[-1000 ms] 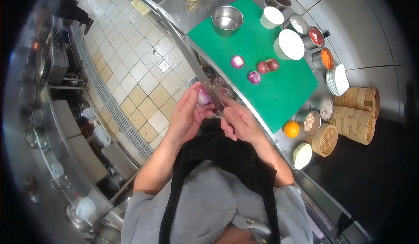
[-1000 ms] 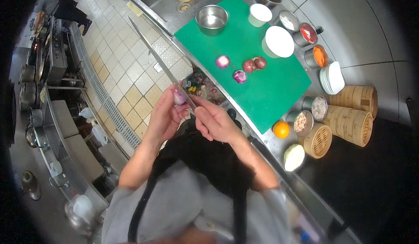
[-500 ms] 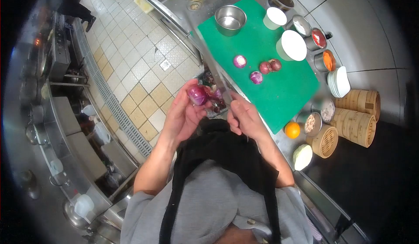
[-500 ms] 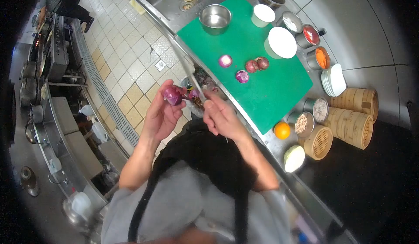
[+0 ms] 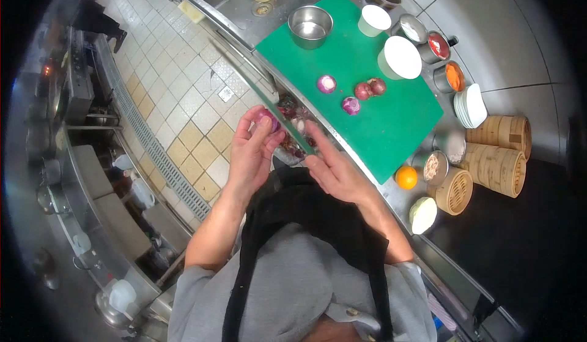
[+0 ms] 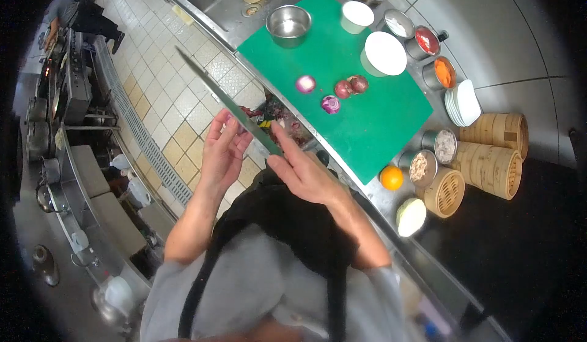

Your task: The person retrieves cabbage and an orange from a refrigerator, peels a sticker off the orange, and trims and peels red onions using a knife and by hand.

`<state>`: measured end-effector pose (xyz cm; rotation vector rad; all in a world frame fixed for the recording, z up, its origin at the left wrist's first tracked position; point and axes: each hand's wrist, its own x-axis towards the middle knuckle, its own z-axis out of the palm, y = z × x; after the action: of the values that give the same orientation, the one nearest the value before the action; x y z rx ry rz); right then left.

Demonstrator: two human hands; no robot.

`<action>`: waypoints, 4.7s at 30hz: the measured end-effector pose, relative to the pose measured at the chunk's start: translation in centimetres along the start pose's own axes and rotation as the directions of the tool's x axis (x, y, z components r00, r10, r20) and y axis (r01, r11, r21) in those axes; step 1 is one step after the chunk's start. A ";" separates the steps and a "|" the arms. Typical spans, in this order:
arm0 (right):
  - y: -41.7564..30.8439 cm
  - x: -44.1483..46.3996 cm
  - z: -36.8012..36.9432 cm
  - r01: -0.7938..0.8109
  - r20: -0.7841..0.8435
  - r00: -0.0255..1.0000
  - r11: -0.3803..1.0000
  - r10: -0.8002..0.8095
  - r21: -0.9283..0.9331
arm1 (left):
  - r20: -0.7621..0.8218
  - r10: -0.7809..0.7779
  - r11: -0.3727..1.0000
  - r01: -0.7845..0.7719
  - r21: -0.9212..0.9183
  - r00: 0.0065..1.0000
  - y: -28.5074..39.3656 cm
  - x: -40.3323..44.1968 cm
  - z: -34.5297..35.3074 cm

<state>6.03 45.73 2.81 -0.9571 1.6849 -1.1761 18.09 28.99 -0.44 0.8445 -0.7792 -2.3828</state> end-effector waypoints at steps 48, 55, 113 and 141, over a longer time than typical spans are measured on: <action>1.3 0.3 0.2 0.002 0.080 0.997 0.993 -0.012 0.117 | 0.062 0.228 0.947 -0.236 0.219 0.972 -1.6 -1.8 1.6; 0.9 0.7 0.7 -0.009 0.056 0.998 0.955 -0.008 0.295 | 0.174 0.361 0.825 -0.401 0.398 0.916 -3.0 -3.1 1.5; 0.0 2.1 -2.2 -0.091 0.169 0.985 0.921 0.028 0.379 | 0.158 -0.260 0.930 0.291 -0.224 0.953 1.8 -1.8 -1.4; -1.1 1.1 0.2 0.209 0.004 0.978 0.969 -0.210 -0.129 | 0.224 -0.291 0.900 0.346 -0.264 0.930 1.7 -1.8 0.1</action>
<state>5.92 44.38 3.61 -1.2369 1.7159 -1.2199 19.68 28.94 1.49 0.6786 -0.3408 -2.8078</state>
